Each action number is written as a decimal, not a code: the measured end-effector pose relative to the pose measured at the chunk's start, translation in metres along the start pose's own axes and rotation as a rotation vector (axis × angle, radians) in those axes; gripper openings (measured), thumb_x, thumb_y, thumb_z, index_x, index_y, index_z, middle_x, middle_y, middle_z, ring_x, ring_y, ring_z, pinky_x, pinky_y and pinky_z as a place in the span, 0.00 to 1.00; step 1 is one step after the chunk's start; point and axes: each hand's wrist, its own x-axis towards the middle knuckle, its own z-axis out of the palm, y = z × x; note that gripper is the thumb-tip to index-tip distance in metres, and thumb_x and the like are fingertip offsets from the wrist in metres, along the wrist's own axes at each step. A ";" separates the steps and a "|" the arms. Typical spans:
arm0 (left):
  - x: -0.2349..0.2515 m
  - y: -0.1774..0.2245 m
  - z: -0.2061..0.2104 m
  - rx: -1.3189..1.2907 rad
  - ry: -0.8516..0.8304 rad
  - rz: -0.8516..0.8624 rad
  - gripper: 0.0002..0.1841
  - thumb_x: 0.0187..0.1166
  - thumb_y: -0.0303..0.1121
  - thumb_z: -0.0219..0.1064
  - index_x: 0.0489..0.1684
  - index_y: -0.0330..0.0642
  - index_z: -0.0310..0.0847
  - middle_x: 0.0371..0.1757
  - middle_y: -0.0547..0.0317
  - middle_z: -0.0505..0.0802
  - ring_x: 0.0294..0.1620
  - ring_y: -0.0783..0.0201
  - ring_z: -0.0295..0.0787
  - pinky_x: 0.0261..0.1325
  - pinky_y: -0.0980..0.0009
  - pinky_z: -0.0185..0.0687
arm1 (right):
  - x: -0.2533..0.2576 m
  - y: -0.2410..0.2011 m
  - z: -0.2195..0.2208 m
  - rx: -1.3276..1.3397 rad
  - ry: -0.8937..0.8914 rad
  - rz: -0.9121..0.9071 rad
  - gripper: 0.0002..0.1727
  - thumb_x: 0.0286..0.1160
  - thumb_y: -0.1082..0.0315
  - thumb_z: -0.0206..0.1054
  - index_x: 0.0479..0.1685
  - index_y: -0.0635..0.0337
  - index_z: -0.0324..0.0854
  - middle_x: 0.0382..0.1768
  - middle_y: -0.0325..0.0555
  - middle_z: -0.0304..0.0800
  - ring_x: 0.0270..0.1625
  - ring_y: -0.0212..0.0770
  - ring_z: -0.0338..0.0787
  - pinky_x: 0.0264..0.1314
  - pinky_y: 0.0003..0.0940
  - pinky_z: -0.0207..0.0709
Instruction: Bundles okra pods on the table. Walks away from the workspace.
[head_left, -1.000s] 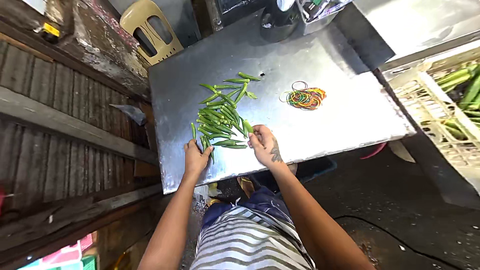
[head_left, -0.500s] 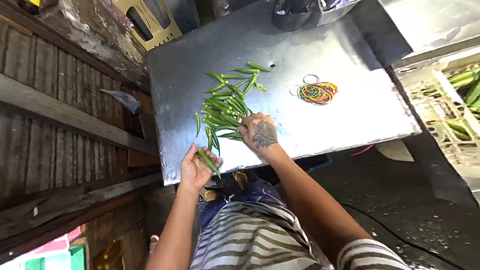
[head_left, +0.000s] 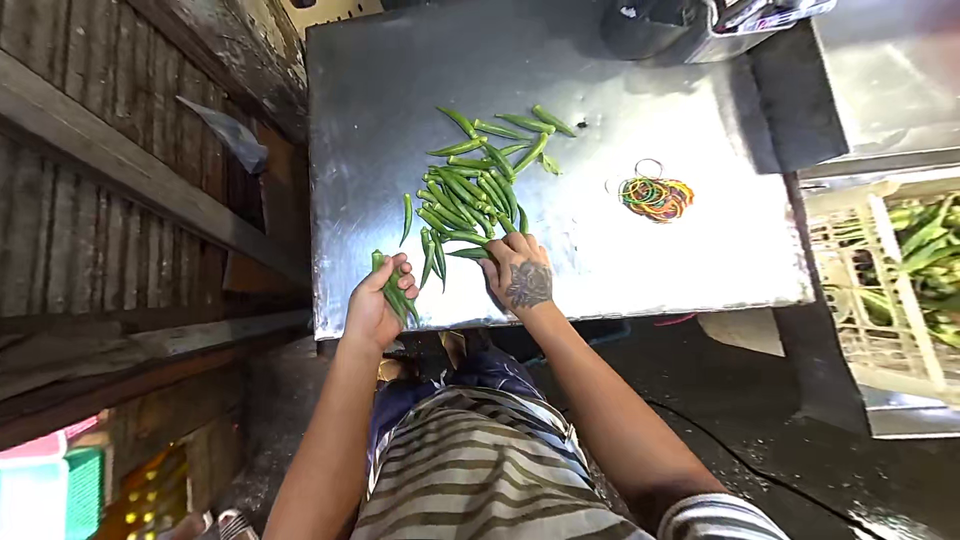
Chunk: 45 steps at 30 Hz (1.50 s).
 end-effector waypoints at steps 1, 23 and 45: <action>-0.005 0.000 -0.006 0.012 0.002 -0.013 0.21 0.96 0.41 0.42 0.57 0.37 0.79 0.39 0.53 0.87 0.29 0.64 0.86 0.36 0.71 0.87 | 0.002 0.002 0.000 -0.015 0.028 -0.022 0.15 0.80 0.52 0.68 0.51 0.50 0.91 0.51 0.53 0.89 0.59 0.59 0.86 0.55 0.57 0.79; -0.008 -0.031 -0.040 0.094 -0.152 0.053 0.02 0.86 0.28 0.60 0.48 0.41 0.72 0.30 0.58 0.82 0.27 0.63 0.81 0.36 0.64 0.86 | 0.037 -0.104 -0.007 0.186 -0.311 0.093 0.18 0.74 0.50 0.67 0.38 0.58 0.86 0.34 0.55 0.90 0.40 0.58 0.92 0.38 0.62 0.82; -0.027 -0.046 -0.035 0.675 -1.022 -0.302 0.15 0.68 0.36 0.78 0.51 0.45 0.87 0.32 0.59 0.92 0.29 0.63 0.89 0.37 0.63 0.90 | -0.083 -0.086 -0.080 0.701 -0.144 -0.089 0.28 0.88 0.50 0.59 0.74 0.64 0.80 0.64 0.56 0.90 0.70 0.48 0.87 0.80 0.53 0.74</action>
